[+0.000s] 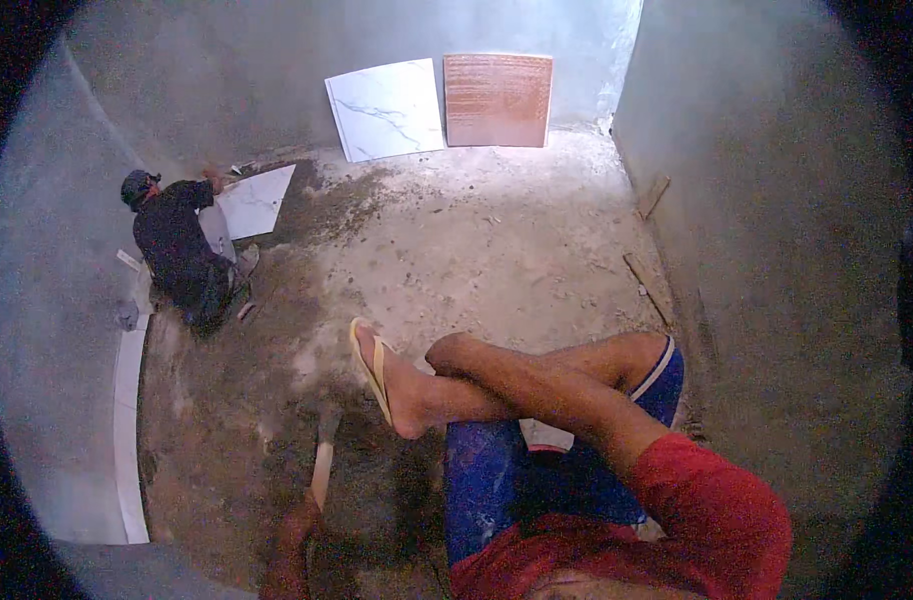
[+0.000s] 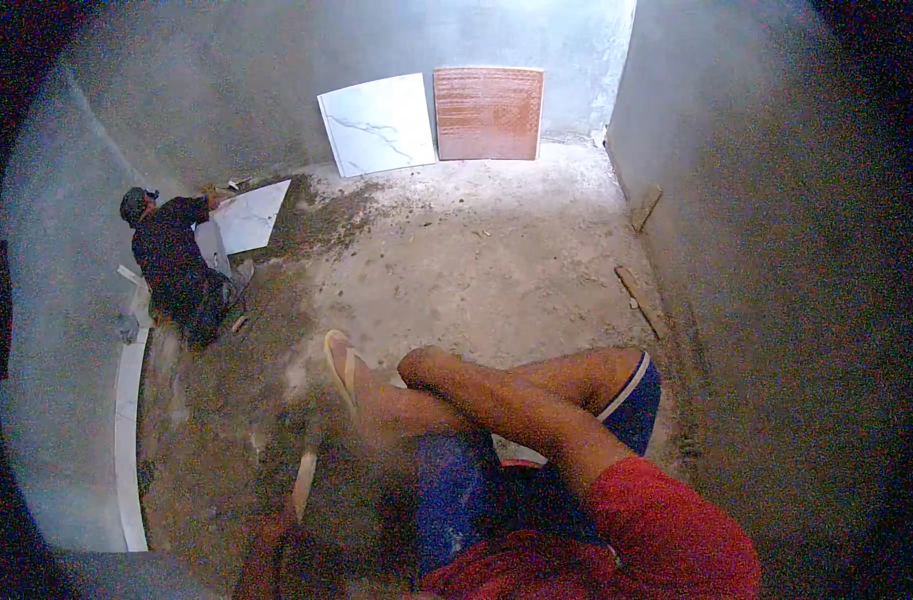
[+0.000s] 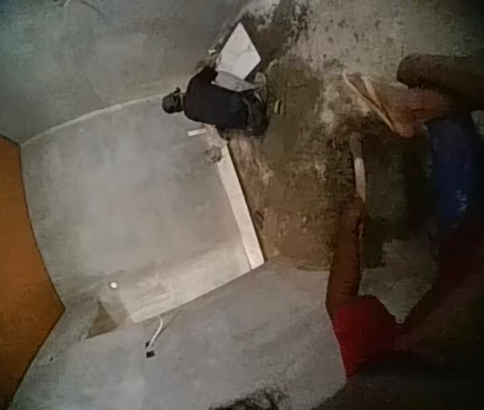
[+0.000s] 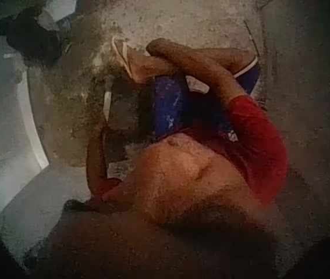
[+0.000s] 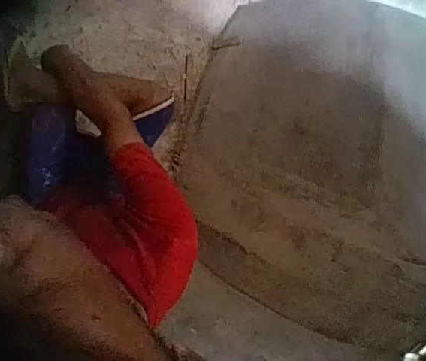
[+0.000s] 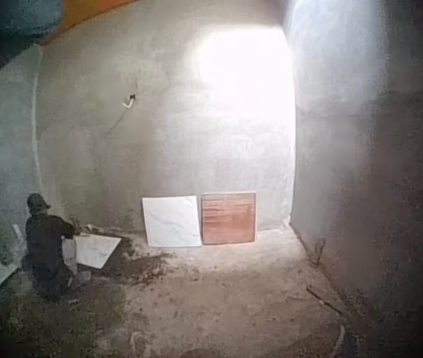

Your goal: Apply adhesive and place floor tiles in a small room.

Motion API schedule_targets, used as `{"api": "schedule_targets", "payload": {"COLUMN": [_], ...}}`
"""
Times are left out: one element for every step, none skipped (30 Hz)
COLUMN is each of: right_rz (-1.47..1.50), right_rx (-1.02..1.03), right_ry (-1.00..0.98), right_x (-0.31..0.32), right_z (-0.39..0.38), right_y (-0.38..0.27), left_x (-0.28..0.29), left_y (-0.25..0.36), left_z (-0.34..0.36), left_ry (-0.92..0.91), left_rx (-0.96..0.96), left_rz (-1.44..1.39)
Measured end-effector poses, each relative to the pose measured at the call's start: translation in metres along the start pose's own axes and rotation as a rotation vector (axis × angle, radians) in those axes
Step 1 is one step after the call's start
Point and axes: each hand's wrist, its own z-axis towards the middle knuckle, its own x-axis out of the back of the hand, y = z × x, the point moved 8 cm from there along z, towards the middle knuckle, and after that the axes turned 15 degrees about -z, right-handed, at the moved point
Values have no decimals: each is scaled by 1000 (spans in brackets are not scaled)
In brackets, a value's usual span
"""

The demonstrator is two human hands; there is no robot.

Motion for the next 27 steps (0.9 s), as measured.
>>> {"api": "schedule_targets", "payload": {"right_rz": [-4,-8,-9,-30,-51,-54,-43,-32,-34,-6,31,52,43,42,36,17,-1,0,-6,-13,-14,-20,-27,-28,-31,-35,-35], "right_rx": [-12,-24,-18,-11,-6,-12,-21,-31,-26,4,57,125,35,-51,-86,-108,-96,-84,-45,-9,-2,0,1,4,1,-1,-1], "right_ry": [1,2,0,-28,-58,-61,-92,-123,-126,-23,99,155,68,-2,-27,-95,-148,-142,-132,-123,-121,-112,-103,-103,-115,-128,-129], "right_x": [4,8,8,4,-1,-4,-4,-4,-5,5,24,48,25,7,-6,-14,-14,-11,-7,-5,-4,-2,-1,-1,-3,-4,-5], "right_z": [-5,-9,-8,-7,-7,-7,-7,-9,-13,-16,-16,-13,-6,-6,-8,-11,-9,-7,-5,-3,-2,-2,-2,-2,-2,-3,-3], "right_y": [-1,-2,-2,2,5,10,9,9,8,3,-12,-35,-20,-3,11,21,17,14,9,5,3,2,1,0,1,1,2], "left_x": [-1,-2,-3,-4,-7,-9,-11,-14,-16,-16,-8,18,-3,-12,-18,-15,-10,-5,-2,0,2,2,3,3,3,3,3], "left_y": [-3,-4,-6,-5,-1,2,-4,-8,-11,-22,-46,-78,-62,-39,-6,25,23,21,18,16,15,14,14,15,15,17,18], "left_z": [-1,1,2,5,9,15,18,22,26,28,22,-13,18,27,22,9,-2,-11,-18,-23,-26,-28,-29,-29,-29,-28,-27], "left_ry": [3,3,4,0,-2,-5,-5,-4,-5,7,54,183,81,6,-53,-64,-52,-43,-32,-26,-18,-16,-15,-15,-15,-15,-14], "left_rx": [-3,-6,-12,-24,-37,-53,-55,-69,-91,-130,-251,-529,-344,-129,74,95,97,101,105,107,109,107,107,104,103,99,94], "left_rz": [-3,-2,-2,2,4,9,6,11,14,24,70,240,132,61,29,7,-5,-10,-16,-24,-23,-28,-28,-29,-30,-31,-33]}}
